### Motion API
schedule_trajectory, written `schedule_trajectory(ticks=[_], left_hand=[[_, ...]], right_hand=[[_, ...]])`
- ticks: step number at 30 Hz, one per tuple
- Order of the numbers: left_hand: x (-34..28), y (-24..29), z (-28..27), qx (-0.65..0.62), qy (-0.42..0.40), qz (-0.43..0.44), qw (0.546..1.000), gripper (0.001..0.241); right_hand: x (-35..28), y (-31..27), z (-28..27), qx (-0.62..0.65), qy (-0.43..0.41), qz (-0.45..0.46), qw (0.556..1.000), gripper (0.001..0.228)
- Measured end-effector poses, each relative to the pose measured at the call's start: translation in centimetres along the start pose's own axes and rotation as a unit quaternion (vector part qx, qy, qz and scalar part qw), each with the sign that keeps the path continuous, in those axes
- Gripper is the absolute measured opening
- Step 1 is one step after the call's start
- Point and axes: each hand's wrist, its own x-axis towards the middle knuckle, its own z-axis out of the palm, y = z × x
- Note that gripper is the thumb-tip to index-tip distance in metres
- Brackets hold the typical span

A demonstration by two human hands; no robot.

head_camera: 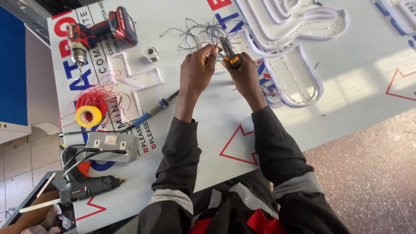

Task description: Stripping and cutting electrical wires for an LED sign assembly using pliers.

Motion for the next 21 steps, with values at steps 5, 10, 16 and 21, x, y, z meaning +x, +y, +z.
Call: schedule_trajectory(ticks=[5, 10, 16, 21], left_hand=[[0.1, 0.5, -0.8, 0.055, -0.056, 0.004, 0.997, 0.027], [0.2, 0.0, -0.6, 0.087, -0.093, -0.001, 0.992, 0.028], [-0.1, 0.9, -1.7, 0.09, -0.105, -0.031, 0.99, 0.029], [-0.2, 0.8, -2.1, 0.116, -0.119, -0.043, 0.985, 0.028]], right_hand=[[0.1, 0.1, 0.2, 0.003, -0.002, 0.007, 1.0, 0.034], [-0.1, -0.7, -0.1, 0.007, -0.008, 0.008, 1.0, 0.035], [-0.2, -2.3, -0.5, -0.044, -0.026, 0.014, 0.999, 0.035], [-0.6, -3.2, -0.9, -0.064, -0.023, -0.012, 0.998, 0.04]])
